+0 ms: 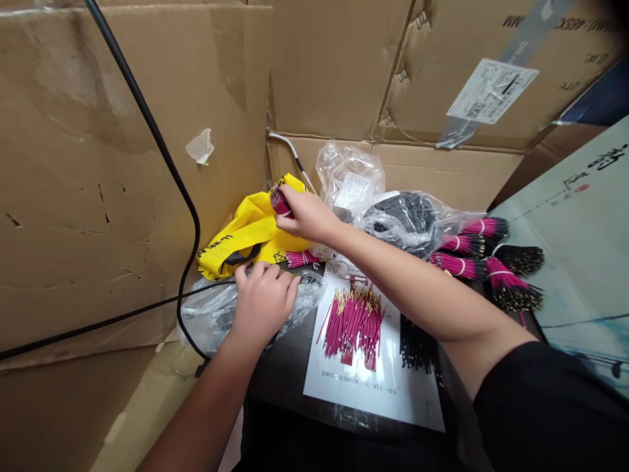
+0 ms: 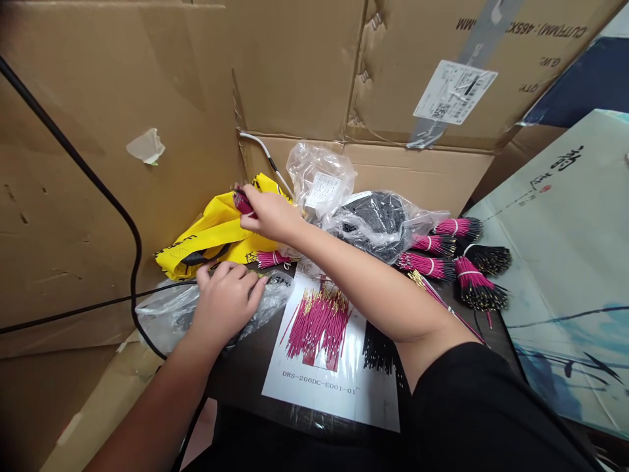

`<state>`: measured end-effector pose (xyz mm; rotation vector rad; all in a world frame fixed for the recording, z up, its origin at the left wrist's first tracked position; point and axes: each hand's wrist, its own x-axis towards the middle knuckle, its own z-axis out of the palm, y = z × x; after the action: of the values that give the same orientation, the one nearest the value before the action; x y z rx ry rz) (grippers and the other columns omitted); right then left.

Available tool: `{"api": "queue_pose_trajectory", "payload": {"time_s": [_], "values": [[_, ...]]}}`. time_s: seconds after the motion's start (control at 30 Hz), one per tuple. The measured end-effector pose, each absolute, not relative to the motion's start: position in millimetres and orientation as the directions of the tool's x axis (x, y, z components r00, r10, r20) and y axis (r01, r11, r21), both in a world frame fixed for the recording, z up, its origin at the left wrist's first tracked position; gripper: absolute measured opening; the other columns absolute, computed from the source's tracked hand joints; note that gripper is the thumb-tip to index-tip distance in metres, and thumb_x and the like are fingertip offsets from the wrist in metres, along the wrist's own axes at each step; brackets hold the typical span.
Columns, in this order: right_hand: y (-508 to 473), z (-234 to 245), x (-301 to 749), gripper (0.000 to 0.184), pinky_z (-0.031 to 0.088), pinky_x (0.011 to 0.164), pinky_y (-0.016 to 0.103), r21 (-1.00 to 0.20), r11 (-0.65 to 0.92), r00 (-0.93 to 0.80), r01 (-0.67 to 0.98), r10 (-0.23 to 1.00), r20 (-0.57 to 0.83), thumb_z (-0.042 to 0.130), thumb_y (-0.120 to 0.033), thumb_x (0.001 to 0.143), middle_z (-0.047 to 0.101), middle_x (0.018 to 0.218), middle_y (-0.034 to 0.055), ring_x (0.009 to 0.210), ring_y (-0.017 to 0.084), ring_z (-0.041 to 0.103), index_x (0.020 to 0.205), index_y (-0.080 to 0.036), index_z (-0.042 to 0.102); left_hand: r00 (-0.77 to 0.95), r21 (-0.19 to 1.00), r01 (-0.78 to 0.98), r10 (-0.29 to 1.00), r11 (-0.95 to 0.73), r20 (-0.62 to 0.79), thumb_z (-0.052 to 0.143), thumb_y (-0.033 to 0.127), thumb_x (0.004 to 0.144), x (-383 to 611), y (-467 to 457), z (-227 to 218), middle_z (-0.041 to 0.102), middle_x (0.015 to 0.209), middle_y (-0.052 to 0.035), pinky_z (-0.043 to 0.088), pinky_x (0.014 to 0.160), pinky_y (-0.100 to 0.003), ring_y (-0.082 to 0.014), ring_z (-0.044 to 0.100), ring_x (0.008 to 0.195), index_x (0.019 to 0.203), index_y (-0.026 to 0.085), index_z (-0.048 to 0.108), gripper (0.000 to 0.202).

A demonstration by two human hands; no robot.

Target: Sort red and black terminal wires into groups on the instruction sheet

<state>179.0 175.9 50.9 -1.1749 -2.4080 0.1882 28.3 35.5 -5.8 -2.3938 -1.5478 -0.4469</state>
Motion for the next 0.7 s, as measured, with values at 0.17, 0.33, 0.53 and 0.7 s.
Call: {"api": "queue_pose_trajectory", "payload": {"time_s": [0.17,0.33,0.53,0.7], "values": [[151.3,82.5,199.1,0.019,0.044,0.073,0.032,-0.513,0.651,-0.328,0.559,0.742,0.585,0.05,-0.034,0.099,0.063,0.092,0.0039,0.08,0.016,0.057,0.109,-0.019,0.048,0.421,-0.099,0.899,0.774,-0.428,0.473,0.053,0.035,0.1,27.9,34.6,-2.1,0.071,0.095,-0.0114,0.034,0.095,-0.055,-0.0308,0.062,0.094,0.086,0.016,0.069,0.028],[80.5,96.8,252.4,0.026,0.054,0.087,0.036,-0.294,0.829,-0.444,0.476,0.515,0.734,0.059,-0.037,0.099,0.069,0.105,0.0049,0.096,0.017,0.066,0.117,-0.019,0.054,0.475,0.06,0.762,0.619,-0.645,0.626,0.06,0.026,0.096,35.3,17.7,17.3,0.071,0.104,-0.0115,0.042,0.087,-0.044,-0.0268,0.061,0.095,0.096,0.017,0.07,0.013],[-11.1,61.3,306.7,0.008,0.052,0.11,0.048,0.087,0.882,-0.624,0.462,0.255,0.738,0.059,-0.018,0.099,0.075,0.119,0.0039,0.125,0.02,0.065,0.1,-0.023,0.064,0.497,0.999,-0.019,0.867,-0.038,0.043,0.036,0.043,0.108,88.8,-30.0,22.5,0.068,0.086,-0.0046,0.047,0.076,-0.032,-0.0163,0.06,0.078,0.1,0.019,0.07,0.042],[-58.1,29.7,323.3,0.013,0.056,0.104,0.046,0.125,0.759,-0.484,0.639,0.271,0.832,0.074,-0.015,0.086,0.075,0.114,0.0038,0.114,0.02,0.066,0.09,-0.026,0.069,0.758,0.679,-0.334,0.615,0.653,-0.219,0.044,0.059,0.102,143.4,-51.8,19.5,0.071,0.103,-0.0076,0.05,0.08,-0.031,-0.0191,0.065,0.094,0.123,0.02,0.068,0.051]]}}
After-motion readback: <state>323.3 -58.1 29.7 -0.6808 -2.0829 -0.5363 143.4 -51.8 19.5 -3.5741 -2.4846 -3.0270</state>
